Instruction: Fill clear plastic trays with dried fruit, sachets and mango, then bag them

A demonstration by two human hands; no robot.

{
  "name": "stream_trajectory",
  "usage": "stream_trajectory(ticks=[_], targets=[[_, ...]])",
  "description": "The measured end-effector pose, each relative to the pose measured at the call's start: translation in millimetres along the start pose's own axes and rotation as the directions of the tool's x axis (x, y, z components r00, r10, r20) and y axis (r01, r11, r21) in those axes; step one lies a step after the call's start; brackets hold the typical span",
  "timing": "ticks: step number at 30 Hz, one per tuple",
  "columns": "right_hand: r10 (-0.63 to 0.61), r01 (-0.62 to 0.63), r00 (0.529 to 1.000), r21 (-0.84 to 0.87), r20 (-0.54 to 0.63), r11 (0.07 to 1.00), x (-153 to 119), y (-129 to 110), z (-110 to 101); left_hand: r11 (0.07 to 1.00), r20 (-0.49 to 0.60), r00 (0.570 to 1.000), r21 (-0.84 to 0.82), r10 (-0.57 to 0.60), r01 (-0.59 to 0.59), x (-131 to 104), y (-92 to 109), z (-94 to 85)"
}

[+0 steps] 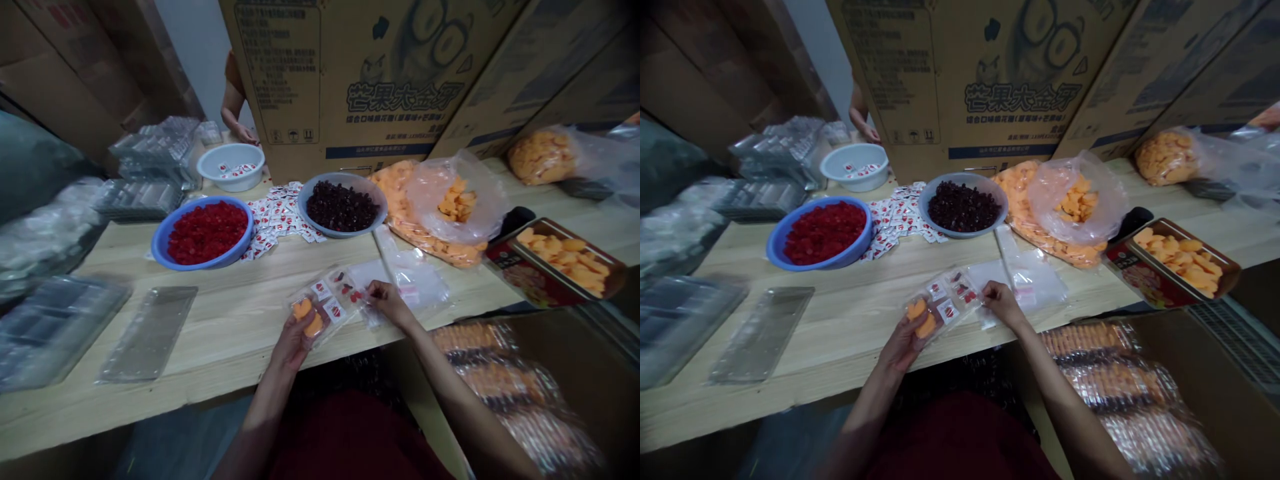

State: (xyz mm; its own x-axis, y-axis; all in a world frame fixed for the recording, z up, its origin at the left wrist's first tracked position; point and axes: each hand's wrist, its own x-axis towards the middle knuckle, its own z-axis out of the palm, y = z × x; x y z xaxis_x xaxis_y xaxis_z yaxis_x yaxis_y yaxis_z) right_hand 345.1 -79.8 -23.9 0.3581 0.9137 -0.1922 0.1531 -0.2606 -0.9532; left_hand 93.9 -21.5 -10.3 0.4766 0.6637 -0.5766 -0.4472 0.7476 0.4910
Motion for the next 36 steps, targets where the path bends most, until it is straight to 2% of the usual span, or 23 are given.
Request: stream_trajectory(ticks=[5, 8, 12, 17, 22, 25, 30, 36], targets=[[0.035, -0.035, 0.999, 0.09, -0.003, 0.995, -2.4, 3.6, -12.4, 0.995, -0.042, 0.997, 0.078, 0.061, -0.057, 0.6, -1.8, -5.7], [-0.037, 0.036, 0.994, -0.013, -0.104, 0.999, -1.5, 4.2, -5.8, 0.988, -0.042, 0.995, 0.128, 0.095, -0.089, -7.6, -5.9, 0.3], [-0.13, 0.092, 0.964, -0.167, -0.231, 0.982, 3.3, 2.7, 8.4, 0.972, -0.014, 0.989, 0.188, 0.148, -0.143, -19.7, -18.4, 9.1], [-0.171, 0.097, 0.941, -0.251, -0.291, 0.963, 6.4, 1.8, 18.6, 0.939, 0.005, 0.981, 0.29, 0.192, -0.186, -27.6, -27.5, 10.4], [-0.211, 0.115, 0.918, -0.285, -0.335, 0.952, 7.8, -5.5, 23.7, 0.882, 0.067, 0.975, 0.416, 0.214, -0.222, -27.4, -22.3, 9.7], [-0.251, 0.156, 0.916, -0.298, -0.313, 0.942, 4.2, -15.8, 27.4, 0.864, 0.075, 0.975, 0.453, 0.21, -0.221, -24.8, -19.3, 15.5], [-0.388, 0.296, 0.904, -0.391, -0.182, 0.872, -12.8, -28.7, 30.8, 0.898, 0.077, 0.978, 0.386, 0.195, -0.209, -19.2, -26.9, 29.3], [-0.346, 0.244, 0.921, -0.423, -0.181, 0.873, -23.2, -24.9, 26.7, 0.942, 0.098, 0.982, 0.281, 0.163, -0.184, -15.3, -45.2, 38.9]])
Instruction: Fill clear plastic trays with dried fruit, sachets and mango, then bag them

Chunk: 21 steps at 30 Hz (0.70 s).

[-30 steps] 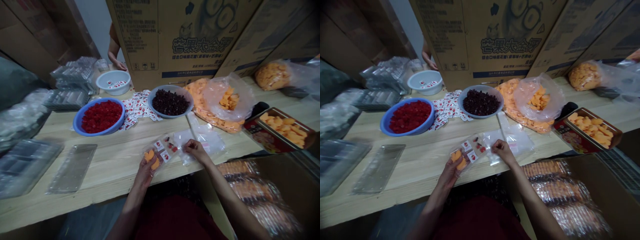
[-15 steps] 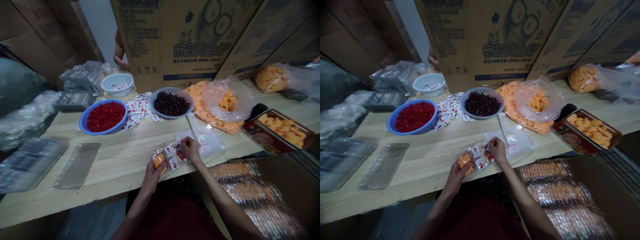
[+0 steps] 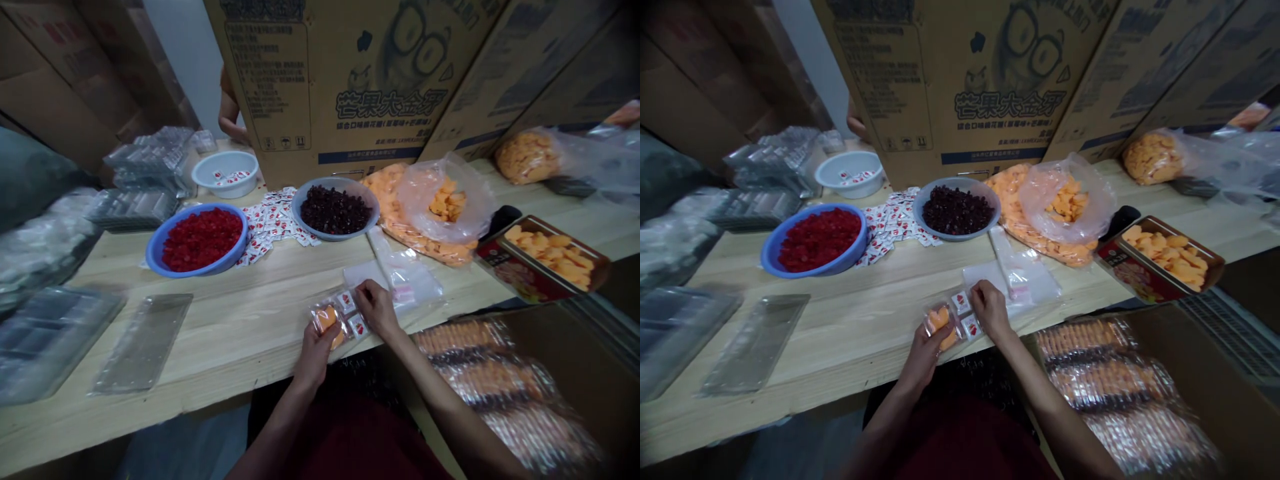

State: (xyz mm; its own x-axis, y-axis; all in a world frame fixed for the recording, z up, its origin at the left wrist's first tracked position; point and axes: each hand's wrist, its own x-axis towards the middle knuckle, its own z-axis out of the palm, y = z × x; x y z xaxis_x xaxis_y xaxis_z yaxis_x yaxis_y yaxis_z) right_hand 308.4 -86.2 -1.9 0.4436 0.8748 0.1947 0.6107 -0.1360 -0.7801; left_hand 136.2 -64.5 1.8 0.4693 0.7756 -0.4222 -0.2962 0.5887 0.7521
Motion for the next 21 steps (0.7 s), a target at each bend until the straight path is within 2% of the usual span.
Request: stream_trajectory(ticks=[4, 7, 11, 14, 19, 21], targets=[[-0.039, 0.041, 0.998, -0.047, 0.048, 0.998, -9.0, 4.6, -7.0, 0.989, -0.027, 0.996, -0.123, -0.089, 0.085, 5.2, -8.0, 8.4], [-0.064, 0.071, 0.997, -0.242, 0.038, 0.968, -24.4, 14.5, -21.8, 0.983, -0.048, 0.993, -0.152, -0.108, 0.1, 6.2, -11.2, 11.2], [-0.004, -0.017, 0.999, -0.428, -0.049, 0.904, -52.9, 31.1, -44.4, 0.978, -0.045, 0.992, -0.18, -0.119, 0.109, 1.6, -12.4, 14.1], [0.044, -0.083, 0.994, -0.413, -0.103, 0.907, -70.5, 30.0, -49.8, 0.973, -0.061, 0.988, -0.196, -0.139, 0.125, -1.7, -15.3, 23.4], [-0.027, 0.014, 0.999, -0.26, -0.044, 0.966, -80.4, 0.9, -35.6, 0.986, -0.037, 0.999, -0.165, -0.029, 0.022, -1.7, -21.4, 45.3], [-0.044, 0.031, 0.997, -0.192, -0.062, 0.981, -79.3, -8.1, -31.0, 0.992, -0.037, 0.999, -0.129, 0.012, -0.016, -0.2, -19.5, 48.6]])
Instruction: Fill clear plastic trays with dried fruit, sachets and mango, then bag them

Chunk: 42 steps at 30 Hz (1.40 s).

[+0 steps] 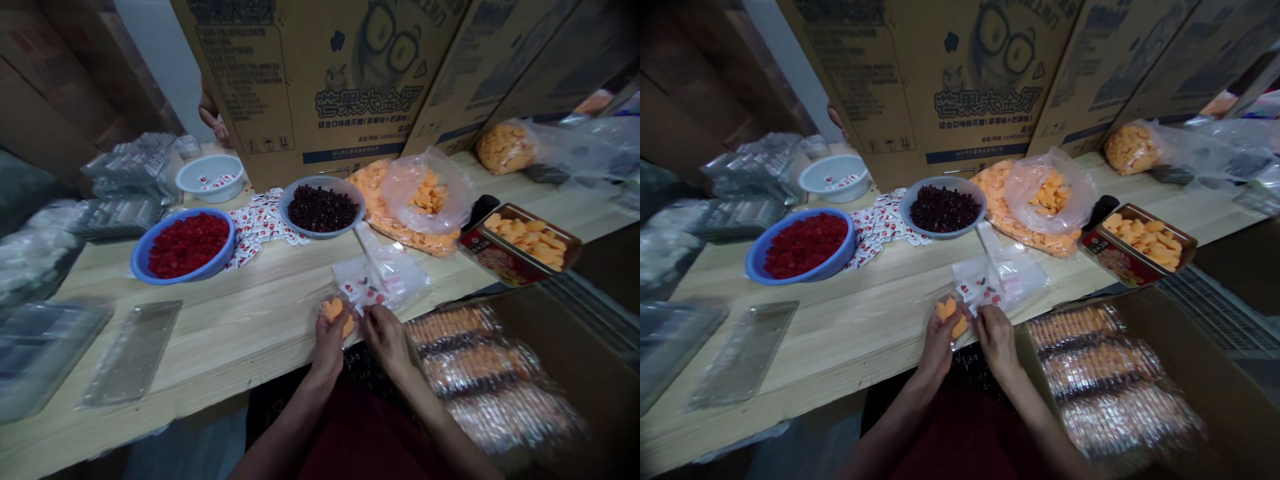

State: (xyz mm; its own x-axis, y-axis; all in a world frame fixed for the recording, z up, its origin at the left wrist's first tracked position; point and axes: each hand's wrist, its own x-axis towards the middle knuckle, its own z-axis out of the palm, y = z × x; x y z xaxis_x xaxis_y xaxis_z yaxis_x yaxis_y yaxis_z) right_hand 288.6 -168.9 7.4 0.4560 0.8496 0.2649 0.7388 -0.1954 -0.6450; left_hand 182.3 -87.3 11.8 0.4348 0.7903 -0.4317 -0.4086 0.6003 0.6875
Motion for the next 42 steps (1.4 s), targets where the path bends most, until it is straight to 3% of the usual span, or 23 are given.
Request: stream_trajectory(ticks=[3, 6, 10, 13, 17, 20, 24, 27, 29, 31, 34, 37, 39, 42], targets=[[0.074, -0.072, 0.995, 0.04, -0.061, 0.997, 6.8, -2.3, -1.2, 0.999, 0.008, 1.0, 0.043, -0.02, 0.019, 2.1, 8.0, -1.8], [0.157, -0.16, 0.985, -0.036, -0.075, 0.986, 21.9, 6.0, -3.7, 0.994, 0.05, 0.996, 0.091, -0.068, 0.063, 3.1, 14.7, -6.3], [0.102, -0.105, 0.994, -0.09, -0.038, 0.99, 48.8, 15.7, 5.9, 0.99, 0.095, 0.993, 0.128, -0.073, 0.06, 6.1, 10.4, -7.1], [0.036, -0.038, 0.999, -0.082, -0.019, 0.996, 60.0, 10.1, 19.3, 0.988, 0.087, 0.994, 0.143, -0.062, 0.049, 11.0, 2.7, -5.2], [-0.099, 0.096, 0.992, 0.042, 0.077, 0.995, 49.1, -11.4, 28.9, 0.992, 0.033, 0.999, 0.129, 0.001, -0.006, 13.8, -8.0, -3.4], [-0.042, 0.028, 0.993, 0.124, 0.114, 0.992, 31.3, -21.8, 25.3, 0.993, 0.035, 0.999, 0.11, 0.029, -0.033, 9.0, -14.9, -2.0], [0.073, -0.086, 0.993, 0.147, 0.094, 0.985, 18.9, -16.4, 11.1, 0.984, 0.194, 0.978, 0.171, -0.082, 0.048, -2.3, -5.2, -7.8], [0.092, -0.108, 0.99, 0.156, 0.103, 0.982, 20.3, -9.5, 2.3, 0.946, 0.359, 0.91, 0.311, -0.207, 0.092, -8.0, 15.5, -22.1], [0.081, -0.099, 0.99, 0.164, 0.117, 0.981, 22.3, -10.2, 0.5, 0.914, 0.398, 0.875, 0.391, -0.276, 0.11, -9.1, 25.6, -32.0], [0.058, -0.082, 0.989, 0.171, 0.139, 0.982, 22.4, -17.0, 2.1, 0.905, 0.379, 0.882, 0.41, -0.28, 0.112, -8.0, 27.6, -38.3], [-0.008, -0.038, 0.98, 0.226, 0.197, 0.973, 17.0, -33.5, 7.8, 0.919, 0.274, 0.945, 0.39, -0.178, 0.06, -2.3, 17.8, -41.9], [-0.074, 0.001, 0.973, 0.315, 0.219, 0.949, 8.4, -45.1, 14.2, 0.877, 0.16, 0.987, 0.469, 0.031, -0.104, 4.9, 7.6, -46.2], [-0.053, -0.027, 0.974, 0.348, 0.219, 0.937, 3.9, -46.1, 18.7, 0.78, 0.108, 0.975, 0.586, 0.195, -0.221, 8.1, 6.7, -51.2], [-0.015, -0.085, 0.969, 0.387, 0.248, 0.918, -1.3, -42.0, 25.4, 0.646, 0.042, 0.922, 0.702, 0.385, -0.301, 9.8, 15.2, -57.2]])
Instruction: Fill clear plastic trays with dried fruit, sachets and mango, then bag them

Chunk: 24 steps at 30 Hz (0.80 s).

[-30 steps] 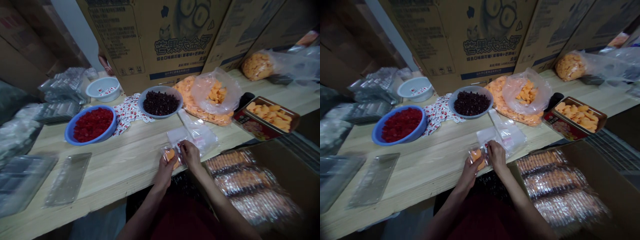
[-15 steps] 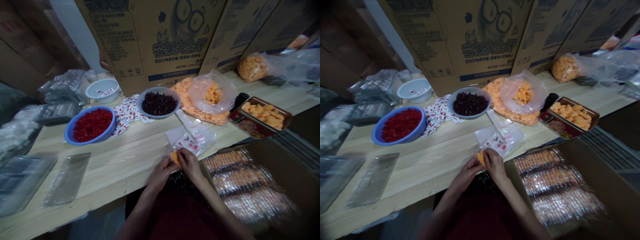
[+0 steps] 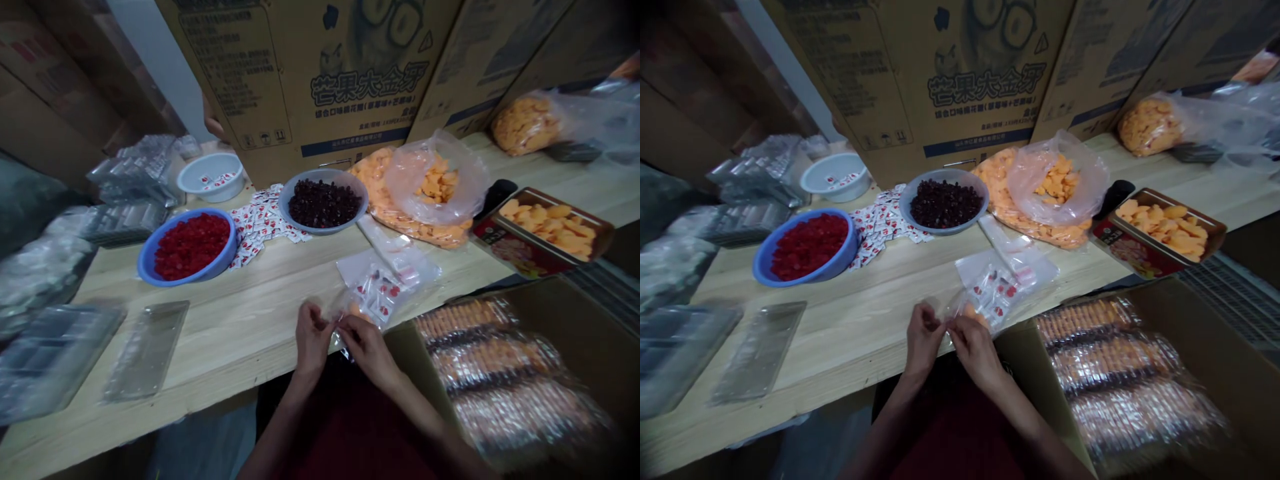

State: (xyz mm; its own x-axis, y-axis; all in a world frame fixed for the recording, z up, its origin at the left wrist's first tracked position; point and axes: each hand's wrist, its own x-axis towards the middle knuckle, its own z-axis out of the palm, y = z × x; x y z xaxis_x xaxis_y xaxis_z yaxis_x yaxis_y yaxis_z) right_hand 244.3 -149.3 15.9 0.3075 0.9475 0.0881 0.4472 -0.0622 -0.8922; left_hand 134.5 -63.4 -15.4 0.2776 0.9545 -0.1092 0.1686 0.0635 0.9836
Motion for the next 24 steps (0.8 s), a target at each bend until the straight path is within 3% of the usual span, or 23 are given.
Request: stream_trajectory(ticks=[2, 5, 8, 11, 15, 18, 21, 24], targets=[[-0.031, 0.031, 0.999, 0.004, 0.024, 1.0, -3.9, 3.0, 2.0, 0.999, 0.031, 0.999, 0.016, 0.033, -0.034, 3.7, 5.2, -6.4], [-0.125, 0.134, 0.99, -0.141, 0.072, 0.981, -16.0, 3.1, -0.4, 1.0, 0.2, 0.98, -0.01, 0.021, -0.019, 8.9, 13.4, -13.8], [-0.171, 0.218, 0.972, -0.364, 0.159, 0.905, -33.8, 4.1, -7.6, 0.997, 0.229, 0.972, -0.04, -0.051, 0.061, 10.0, 17.0, -20.0], [-0.192, 0.263, 0.962, -0.477, 0.194, 0.839, -51.1, 5.1, -12.7, 0.99, 0.268, 0.957, -0.045, -0.113, 0.13, 2.3, 21.5, -25.9], [-0.254, 0.272, 0.962, -0.462, 0.103, 0.844, -63.7, -10.5, -22.3, 0.987, 0.342, 0.926, 0.024, -0.158, 0.16, -17.6, 42.9, -30.5], [-0.209, 0.191, 0.978, -0.444, 0.009, 0.876, -69.1, -33.6, -39.8, 0.982, 0.422, 0.887, 0.064, -0.188, 0.178, -33.0, 68.4, -26.0], [-0.172, 0.121, 0.982, -0.435, -0.08, 0.892, -83.3, -56.5, -65.1, 0.984, 0.528, 0.831, 0.06, -0.174, 0.168, -50.5, 95.4, -11.1], [-0.146, 0.066, 0.973, -0.385, -0.181, 0.92, -112.7, -75.6, -98.8, 0.992, 0.662, 0.742, 0.015, -0.103, 0.124, -68.8, 119.1, 6.6]])
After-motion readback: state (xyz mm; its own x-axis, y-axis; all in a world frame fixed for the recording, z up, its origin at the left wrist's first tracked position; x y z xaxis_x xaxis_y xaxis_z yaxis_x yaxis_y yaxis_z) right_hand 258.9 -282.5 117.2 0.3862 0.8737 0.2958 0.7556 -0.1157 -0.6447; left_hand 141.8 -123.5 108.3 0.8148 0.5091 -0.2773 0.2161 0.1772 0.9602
